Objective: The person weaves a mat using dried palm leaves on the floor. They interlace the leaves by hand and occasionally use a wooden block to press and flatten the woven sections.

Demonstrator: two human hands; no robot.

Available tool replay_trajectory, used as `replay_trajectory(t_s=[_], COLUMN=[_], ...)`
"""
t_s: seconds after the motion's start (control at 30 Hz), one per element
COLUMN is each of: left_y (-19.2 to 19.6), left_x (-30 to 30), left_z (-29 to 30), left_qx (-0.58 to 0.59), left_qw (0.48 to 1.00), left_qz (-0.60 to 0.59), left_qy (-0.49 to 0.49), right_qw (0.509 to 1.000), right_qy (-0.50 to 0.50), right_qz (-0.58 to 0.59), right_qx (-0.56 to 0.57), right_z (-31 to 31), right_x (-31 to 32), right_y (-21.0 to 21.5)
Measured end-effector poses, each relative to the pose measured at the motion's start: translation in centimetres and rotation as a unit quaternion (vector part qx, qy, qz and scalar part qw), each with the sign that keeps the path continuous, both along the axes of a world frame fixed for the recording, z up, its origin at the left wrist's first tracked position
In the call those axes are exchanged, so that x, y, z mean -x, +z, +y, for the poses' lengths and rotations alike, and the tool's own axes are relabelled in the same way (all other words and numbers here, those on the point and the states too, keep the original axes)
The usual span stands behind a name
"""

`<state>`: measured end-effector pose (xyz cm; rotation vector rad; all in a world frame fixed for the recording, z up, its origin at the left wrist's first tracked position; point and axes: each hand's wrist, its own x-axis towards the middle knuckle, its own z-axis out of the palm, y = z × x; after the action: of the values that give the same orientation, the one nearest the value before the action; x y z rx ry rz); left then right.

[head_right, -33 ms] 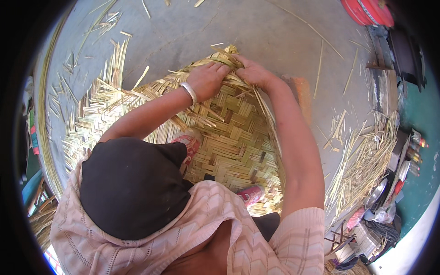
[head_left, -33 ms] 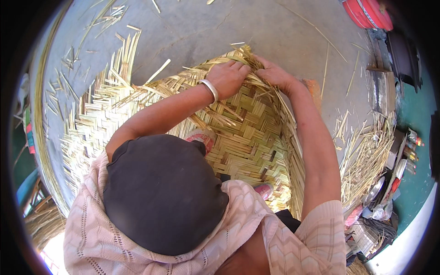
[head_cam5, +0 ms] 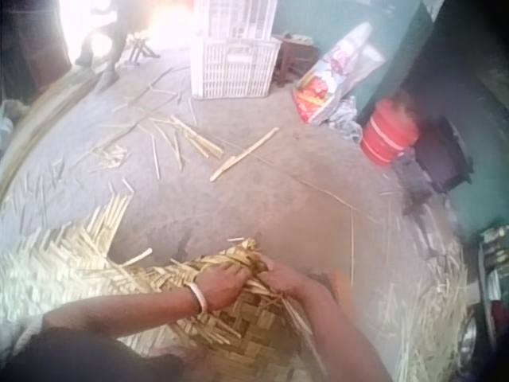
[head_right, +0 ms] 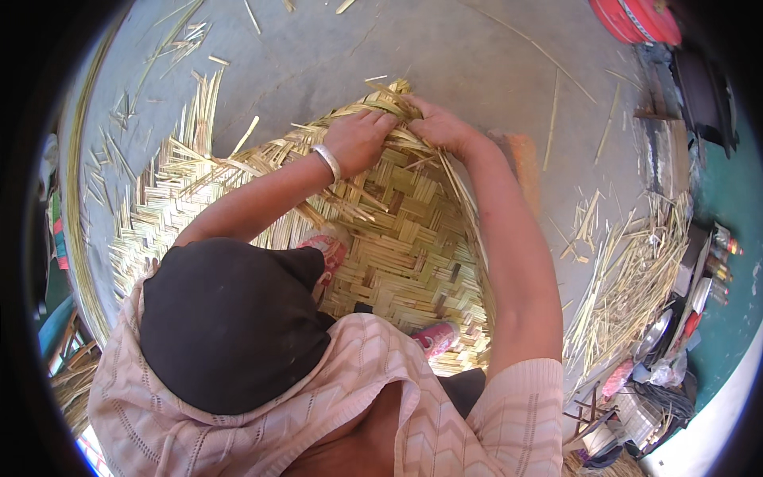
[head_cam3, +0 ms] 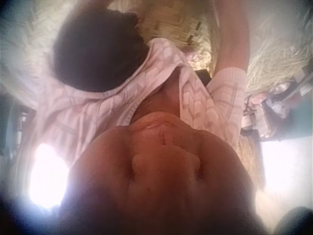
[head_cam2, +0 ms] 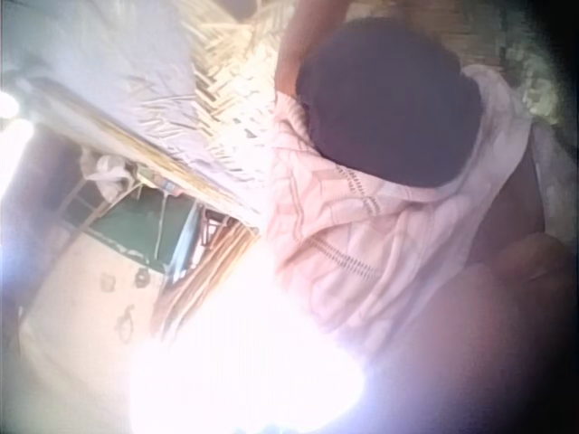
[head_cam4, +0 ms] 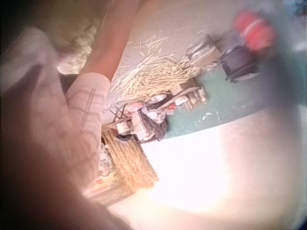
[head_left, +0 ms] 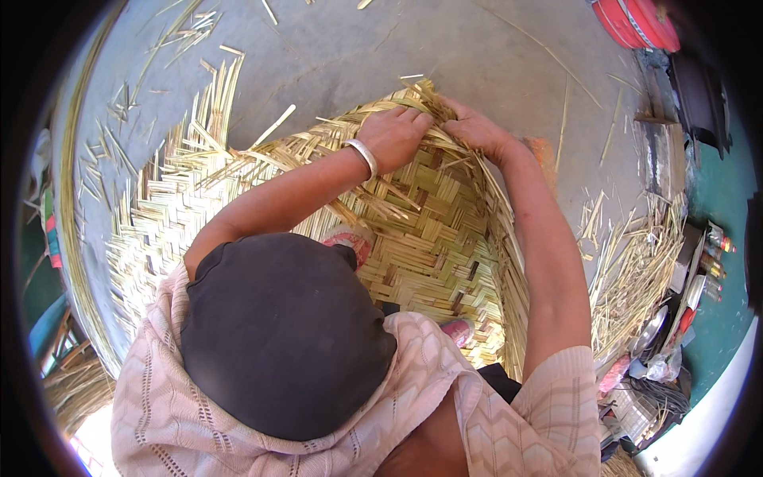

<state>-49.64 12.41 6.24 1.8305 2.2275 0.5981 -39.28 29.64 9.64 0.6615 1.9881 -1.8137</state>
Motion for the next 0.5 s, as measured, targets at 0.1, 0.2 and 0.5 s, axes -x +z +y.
replay_trajectory(t_s=[0.1,0.2,0.5], left_y=[0.7,1.6,2.6], left_x=[-0.1,0.3,1.7], left_z=[0.1,0.4,0.8], left_qx=[-0.007,0.042,0.022], left_qw=[0.997,0.983,0.951], left_qz=[-0.061,-0.127,-0.227], left_qy=[0.056,0.124,0.208], right_qw=[1.000,1.000,0.997], right_qy=[-0.003,0.027,0.027], right_qz=[-0.019,0.001,-0.001], right_qx=[0.002,-0.005,-0.076], right_z=[0.6,1.1,-0.5], right_x=[-0.1,0.1,0.2], right_y=[-0.2,-0.5,-0.4])
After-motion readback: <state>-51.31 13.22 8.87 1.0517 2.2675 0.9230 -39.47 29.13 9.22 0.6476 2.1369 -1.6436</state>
